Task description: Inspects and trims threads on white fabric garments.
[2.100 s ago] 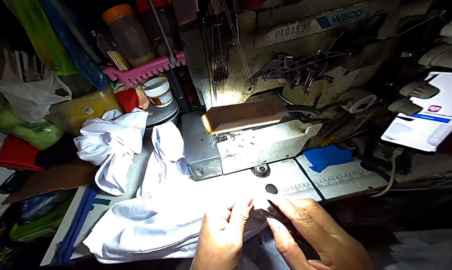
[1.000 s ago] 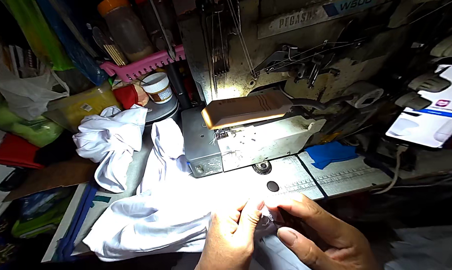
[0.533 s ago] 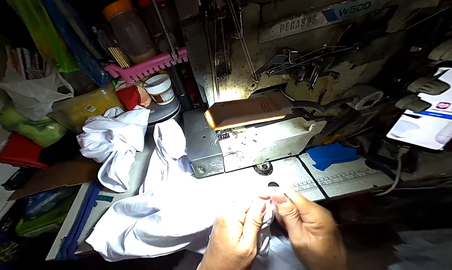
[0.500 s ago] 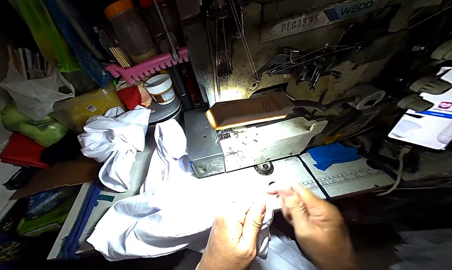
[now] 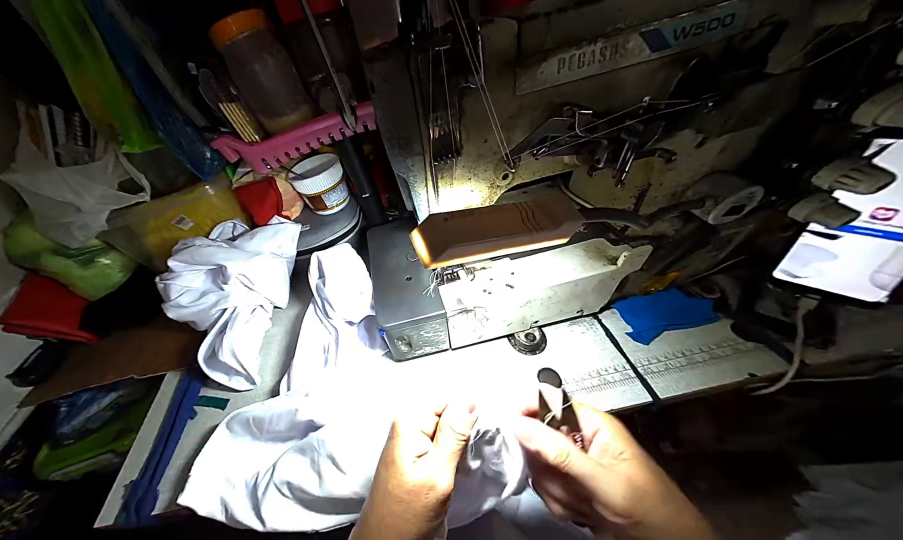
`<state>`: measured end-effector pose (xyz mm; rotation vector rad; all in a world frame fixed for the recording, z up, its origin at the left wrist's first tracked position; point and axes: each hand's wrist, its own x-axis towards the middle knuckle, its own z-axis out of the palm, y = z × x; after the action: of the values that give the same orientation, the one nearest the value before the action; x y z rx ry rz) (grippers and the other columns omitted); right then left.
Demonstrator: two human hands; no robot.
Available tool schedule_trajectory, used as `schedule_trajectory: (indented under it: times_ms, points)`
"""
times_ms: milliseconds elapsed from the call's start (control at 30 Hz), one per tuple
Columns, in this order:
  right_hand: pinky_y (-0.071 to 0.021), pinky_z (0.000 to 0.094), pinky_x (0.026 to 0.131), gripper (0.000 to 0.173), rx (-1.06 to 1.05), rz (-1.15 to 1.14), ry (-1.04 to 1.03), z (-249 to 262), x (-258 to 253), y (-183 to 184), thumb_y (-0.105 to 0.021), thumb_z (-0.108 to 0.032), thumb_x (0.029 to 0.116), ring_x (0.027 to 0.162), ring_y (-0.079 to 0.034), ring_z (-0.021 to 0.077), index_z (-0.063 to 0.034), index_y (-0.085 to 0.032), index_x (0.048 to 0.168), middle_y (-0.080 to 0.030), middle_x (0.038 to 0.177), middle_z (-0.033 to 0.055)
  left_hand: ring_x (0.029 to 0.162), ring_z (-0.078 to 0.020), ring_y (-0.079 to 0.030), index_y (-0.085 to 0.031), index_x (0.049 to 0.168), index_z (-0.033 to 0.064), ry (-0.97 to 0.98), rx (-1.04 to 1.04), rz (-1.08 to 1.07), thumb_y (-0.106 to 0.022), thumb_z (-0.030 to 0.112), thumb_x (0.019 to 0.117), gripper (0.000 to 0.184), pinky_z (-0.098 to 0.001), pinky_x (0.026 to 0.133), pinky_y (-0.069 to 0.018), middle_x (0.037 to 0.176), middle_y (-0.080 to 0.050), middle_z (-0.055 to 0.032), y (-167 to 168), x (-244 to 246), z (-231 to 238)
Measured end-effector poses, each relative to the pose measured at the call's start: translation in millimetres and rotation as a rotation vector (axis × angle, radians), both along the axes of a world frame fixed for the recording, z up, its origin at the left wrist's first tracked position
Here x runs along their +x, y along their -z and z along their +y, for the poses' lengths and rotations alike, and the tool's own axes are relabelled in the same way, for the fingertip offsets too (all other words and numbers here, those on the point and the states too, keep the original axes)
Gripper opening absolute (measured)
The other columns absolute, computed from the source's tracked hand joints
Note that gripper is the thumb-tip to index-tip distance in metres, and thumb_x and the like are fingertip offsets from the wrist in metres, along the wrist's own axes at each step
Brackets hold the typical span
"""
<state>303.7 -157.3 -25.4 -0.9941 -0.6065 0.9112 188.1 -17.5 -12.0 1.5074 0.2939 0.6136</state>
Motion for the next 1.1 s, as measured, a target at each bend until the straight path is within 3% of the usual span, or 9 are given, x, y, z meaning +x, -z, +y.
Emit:
schedule_trajectory:
  times_ms: [167, 233, 333, 467, 800, 900, 967, 1033, 1100]
  points:
    - [-0.0371, 0.0113, 0.042, 0.009, 0.070, 0.013, 0.187, -6.8, 16.4, -4.7, -0.061, -0.015, 0.0996, 0.045, -0.041, -0.0059, -0.0202, -0.066, 0.095, -0.050, 0.061, -0.0120, 0.070, 0.0021, -0.063, -0.064, 0.085, 0.0166, -0.144, -0.049, -0.089, -0.046, 0.006, 0.1028, 0.028, -0.0170, 0.068, -0.0550, 0.074, -0.065, 0.0099, -6.7, -8.9, 19.3]
    - [-0.0387, 0.0108, 0.043, 0.007, 0.052, -0.054, 0.155, -6.2, 13.2, -5.8, -0.061, -0.017, 0.0995, 0.047, -0.043, -0.0076, -0.0209, -0.065, 0.103, -0.053, 0.064, -0.0145, 0.069, 0.0022, -0.064, -0.067, 0.084, 0.0162, -0.108, -0.017, -0.107, -0.049, 0.008, 0.1030, 0.027, -0.0168, 0.067, -0.0552, 0.074, -0.065, 0.0096, -7.4, -7.3, 19.8]
    - [-0.0421, 0.0098, 0.046, 0.022, 0.020, -0.189, 0.012, 2.5, 2.1, -5.7, -0.070, -0.025, 0.0956, 0.054, -0.047, -0.0103, -0.0209, -0.061, 0.116, -0.058, 0.077, -0.0185, 0.069, 0.0035, -0.063, -0.068, 0.084, 0.0158, -0.045, 0.014, -0.065, -0.051, 0.011, 0.1034, 0.026, -0.0167, 0.066, -0.0545, 0.073, -0.065, 0.0119, -5.8, -1.9, 12.6]
    - [-0.0404, 0.0119, 0.044, 0.012, -0.018, -0.097, 0.093, 4.8, -3.0, -8.8, -0.065, -0.015, 0.0952, 0.048, -0.046, -0.0084, -0.0248, -0.058, 0.097, -0.052, 0.062, -0.0195, 0.068, 0.0063, -0.061, -0.068, 0.082, 0.0150, -0.064, 0.044, -0.038, -0.050, 0.005, 0.1013, 0.028, -0.0134, 0.067, -0.0527, 0.072, -0.065, 0.0137, -7.0, -1.5, 10.5]
    - [-0.0394, 0.0101, 0.042, 0.012, 0.032, -0.126, 0.219, 2.3, 9.3, -11.0, -0.062, -0.010, 0.0946, 0.047, -0.048, -0.0072, -0.0211, -0.066, 0.090, -0.061, 0.064, -0.0129, 0.064, 0.0091, -0.055, -0.068, 0.082, 0.0175, 0.078, 0.069, 0.015, -0.053, 0.013, 0.1024, 0.025, -0.0113, 0.061, -0.0474, 0.068, -0.059, 0.0163, -9.6, -6.6, 19.6]
    - [-0.0431, 0.0092, 0.050, 0.006, 0.013, -0.357, 0.220, 1.7, 9.4, -5.9, -0.067, -0.017, 0.0933, 0.057, -0.051, -0.0106, -0.0213, -0.063, 0.096, -0.060, 0.072, -0.0177, 0.066, 0.0073, -0.059, -0.069, 0.084, 0.0149, 0.072, 0.065, -0.015, -0.054, 0.011, 0.1022, 0.024, -0.0122, 0.063, -0.0500, 0.071, -0.062, 0.0142, -11.7, -4.9, 20.6]
    - [-0.0438, 0.0060, 0.058, 0.016, -0.013, -0.640, 0.284, 3.6, 8.7, -5.4, -0.074, -0.026, 0.0912, 0.066, -0.051, -0.0128, -0.0127, -0.066, 0.096, -0.059, 0.077, -0.0141, 0.069, 0.0064, -0.061, -0.071, 0.088, 0.0110, 0.019, 0.124, -0.049, -0.059, 0.011, 0.1009, 0.018, -0.0125, 0.065, -0.0514, 0.075, -0.066, 0.0119, -12.2, -4.2, 18.4]
    - [-0.0482, 0.0067, 0.063, 0.019, -0.040, -0.829, 0.444, 8.5, 7.1, -0.5, -0.073, -0.027, 0.0902, 0.070, -0.057, -0.0113, -0.0082, -0.071, 0.091, -0.066, 0.076, -0.0081, 0.075, 0.0064, -0.062, -0.071, 0.093, 0.0052, -0.055, 0.316, -0.058, -0.068, 0.015, 0.0965, 0.011, -0.0123, 0.071, -0.0529, 0.081, -0.069, 0.0082, -13.2, -6.3, 12.7]
    - [-0.0468, 0.0063, 0.060, 0.010, -0.056, -0.822, 0.569, 13.5, 4.2, 1.9, -0.068, -0.020, 0.0886, 0.065, -0.055, -0.0117, -0.0100, -0.067, 0.086, -0.063, 0.072, -0.0100, 0.082, 0.0058, -0.063, -0.073, 0.092, 0.0025, -0.119, 0.523, -0.026, -0.075, 0.017, 0.0906, 0.014, -0.0125, 0.079, -0.0519, 0.083, -0.072, 0.0029, -16.9, -12.3, -0.9]
